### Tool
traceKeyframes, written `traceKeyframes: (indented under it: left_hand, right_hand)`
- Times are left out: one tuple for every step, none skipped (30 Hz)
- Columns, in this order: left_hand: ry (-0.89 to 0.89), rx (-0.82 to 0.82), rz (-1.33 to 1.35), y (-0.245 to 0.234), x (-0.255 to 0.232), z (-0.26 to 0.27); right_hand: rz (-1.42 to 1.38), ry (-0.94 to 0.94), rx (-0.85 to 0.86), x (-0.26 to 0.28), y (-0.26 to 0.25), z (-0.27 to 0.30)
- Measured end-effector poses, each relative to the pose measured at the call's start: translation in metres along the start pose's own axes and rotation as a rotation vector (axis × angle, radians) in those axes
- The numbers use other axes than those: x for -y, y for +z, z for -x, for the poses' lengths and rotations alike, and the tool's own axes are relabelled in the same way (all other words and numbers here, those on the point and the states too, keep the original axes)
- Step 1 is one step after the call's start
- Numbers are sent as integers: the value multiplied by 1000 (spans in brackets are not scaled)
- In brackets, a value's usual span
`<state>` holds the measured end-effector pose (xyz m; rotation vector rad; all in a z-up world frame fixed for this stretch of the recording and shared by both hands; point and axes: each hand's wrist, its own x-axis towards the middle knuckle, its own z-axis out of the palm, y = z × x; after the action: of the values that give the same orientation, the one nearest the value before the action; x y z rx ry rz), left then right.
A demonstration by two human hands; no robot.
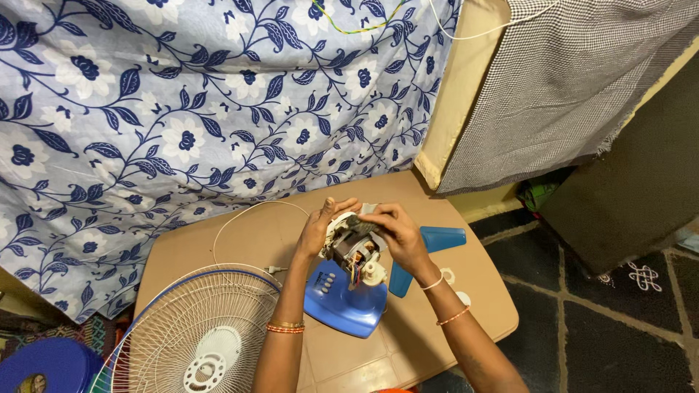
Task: The person cleans the exposed motor of a disassembled electric fan with a sponge, then uses a screwdriver to adjust internal components. The fan base, blades, and cage are placed on the table nearby.
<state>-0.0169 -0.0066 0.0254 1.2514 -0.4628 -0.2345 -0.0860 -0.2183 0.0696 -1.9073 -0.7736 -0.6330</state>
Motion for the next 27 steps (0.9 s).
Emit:
traceKeyframes:
  left_hand:
    - [5, 6, -9, -1, -1, 0]
    - [10, 6, -17, -2, -1, 1]
    - [15, 6, -25, -3, -2, 2]
    - [10, 3, -22, -3, -2, 3]
    - [6, -1, -18, -4, -1, 3]
    - [1, -2, -14, -4, 0, 4]
    - [-7, -9, -6, -4, 2, 5]
    - [-12, -17, 0, -4, 2, 5]
    - [-17, -24, 6, -4, 2, 6]
    - [-13, -23, -24, -3, 3, 5]
    - [-9, -22, -54, -3, 4, 6]
    - [-1, -21, -85, -4, 3, 5]
    - [29, -9, -121, -4, 3, 4]
    - [61, 4, -155, -4, 3, 4]
    - [92, 17, -190, -3, 3, 4]
    - [72, 31, -144, -3, 3, 5]
    - [52, 45, -99, -2, 4, 6]
    - [36, 59, -57, -3, 1, 3]
    - [60, 54, -98, -5, -2, -2]
    - [67, 49, -131, -6, -2, 0]
    - [75, 44, -164, -6, -1, 1]
    - [45, 39, -142, -7, 0, 3]
    - [15, 34, -121, -7, 0, 4]
    - [-8, 23, -103, -9, -1, 5]
    - [-4, 22, -103, -9, -1, 6]
    - [2, 22, -105, -9, -2, 7]
    - [9, 21, -107, -9, -2, 8]
  right_hand:
    - [90, -138, 89, 12, -1, -4]
    - [175, -277, 183, 23, -4, -8]
    - [259, -417, 277, 30, -5, -13]
    - [262, -396, 364, 36, -4, -19]
    - [264, -375, 450, 39, -3, -23]
    - [267, -353, 535, 39, -2, -25]
    - [262, -361, 516, 37, -2, -27]
    - [258, -373, 496, 32, -5, -30]
    - [255, -385, 476, 27, -7, -29]
    - [262, -328, 424, 20, -10, -26]
    - [268, -270, 371, 13, -13, -21]
    - [277, -217, 317, 4, -16, -18]
    - [214, -152, 260, -5, -18, -14]
    - [152, -88, 204, -13, -19, -10]
    - [90, -23, 148, -22, -17, -4]
    - [-76, 190, 93, -29, -12, 6]
    - [-243, 401, 37, -35, -5, 17]
    - [-413, 605, -20, -43, 0, 24]
    - [-494, 588, -41, -53, 8, 27]
    - [-575, 589, -63, -60, 19, 38]
    - [-656, 588, -85, -68, 29, 48]
    - [-667, 565, -88, -76, 36, 57]
    - [-678, 542, -91, -83, 42, 65]
    - [-690, 512, -88, -91, 47, 69]
    - [-688, 566, -55, -97, 52, 79]
    - [-686, 615, -23, -99, 55, 90]
    - [-684, 664, 11, -99, 57, 98]
